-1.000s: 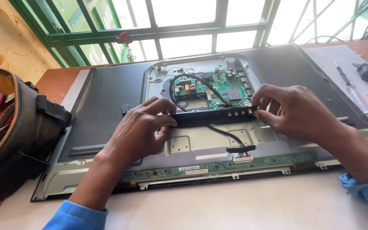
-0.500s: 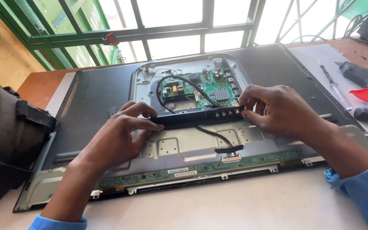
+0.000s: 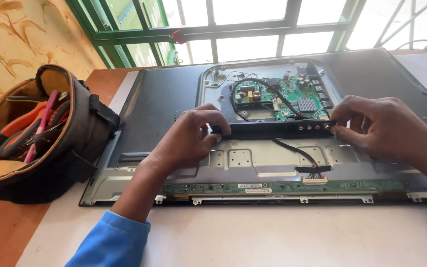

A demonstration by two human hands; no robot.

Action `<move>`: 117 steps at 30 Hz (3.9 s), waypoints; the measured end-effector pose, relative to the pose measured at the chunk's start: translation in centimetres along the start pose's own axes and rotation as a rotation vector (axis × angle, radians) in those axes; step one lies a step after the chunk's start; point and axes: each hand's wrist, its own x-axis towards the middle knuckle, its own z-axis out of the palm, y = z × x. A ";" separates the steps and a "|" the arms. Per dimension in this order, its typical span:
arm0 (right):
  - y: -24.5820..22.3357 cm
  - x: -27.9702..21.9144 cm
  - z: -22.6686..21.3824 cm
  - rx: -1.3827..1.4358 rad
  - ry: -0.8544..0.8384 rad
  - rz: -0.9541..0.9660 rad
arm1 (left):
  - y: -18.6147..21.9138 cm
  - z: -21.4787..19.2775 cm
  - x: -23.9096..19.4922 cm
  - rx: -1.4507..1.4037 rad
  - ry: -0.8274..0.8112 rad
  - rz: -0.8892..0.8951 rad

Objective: The person works on the back of a disassembled television, connecting wires to the circuit board and securing a black plastic cover. They use a hot glue gun to apply adhesive to a small metal bracket and attach it to the cover, then reposition the cover over the board.

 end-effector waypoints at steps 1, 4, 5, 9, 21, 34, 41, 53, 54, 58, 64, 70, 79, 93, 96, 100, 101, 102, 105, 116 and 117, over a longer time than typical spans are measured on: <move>-0.3 -0.1 -0.2 -0.004 0.001 0.005 | -0.1 -0.3 -0.1 -0.004 -0.002 0.004; -0.7 -0.4 -0.7 0.175 -0.039 0.075 | -0.2 -0.8 -0.2 -0.077 -0.036 -0.015; -0.6 -0.3 -0.7 0.180 -0.049 0.061 | -0.1 -1.0 -0.3 -0.094 -0.038 -0.074; -1.1 -0.4 -0.7 0.197 -0.041 0.069 | -0.2 -1.3 -0.3 -0.099 -0.027 -0.107; -0.4 -0.2 0.2 0.097 -0.015 0.044 | -0.3 -1.0 -0.6 -0.153 0.088 0.157; -0.1 0.0 -0.1 0.066 -0.006 -0.045 | 6.8 7.4 0.7 0.316 0.011 0.493; 0.2 0.2 -0.5 -0.005 -0.033 -0.113 | 7.6 9.9 1.9 0.428 0.002 0.353; -0.6 -0.1 -1.5 0.157 -0.098 -0.046 | 8.5 12.2 1.8 0.534 0.114 0.258; -0.5 -0.1 -1.4 0.204 -0.085 -0.034 | 8.5 12.2 1.9 0.522 0.122 0.252; -1.1 -0.3 -1.3 0.219 -0.072 -0.011 | 8.4 12.5 1.9 0.530 0.157 0.270; -0.9 -0.1 -1.0 0.267 -0.049 -0.078 | 8.4 12.4 2.0 0.509 0.167 0.261; -1.4 -0.3 -1.4 0.246 -0.077 -0.022 | 7.9 12.5 1.9 0.433 0.122 0.271; -1.6 -0.2 -1.5 0.196 -0.060 -0.047 | 8.0 12.8 1.8 0.506 0.143 0.307; 0.1 -2.0 -3.8 0.388 0.108 0.121 | 8.3 12.3 3.9 0.668 0.113 0.508; -0.1 -2.3 -3.9 0.393 0.096 0.133 | 8.8 11.4 4.0 0.655 0.111 0.561; -1.0 -2.3 -3.6 0.417 0.108 0.105 | 9.4 11.8 5.4 0.602 0.182 0.643; -1.2 -2.4 -3.5 0.389 0.131 0.091 | 9.2 12.5 6.3 0.545 0.220 0.617; -1.4 -2.5 -3.5 0.362 0.155 0.077 | 9.1 13.1 7.1 0.487 0.257 0.591; -1.6 -2.5 -3.6 0.362 0.179 0.051 | 11.3 14.3 9.5 0.490 0.262 0.532; 8.9 -5.7 -9.7 0.108 0.362 0.517 | 22.4 24.4 20.2 0.115 -0.178 0.146; 10.6 -6.3 -10.2 0.085 0.390 0.602 | 23.7 25.7 20.8 0.100 -0.284 0.037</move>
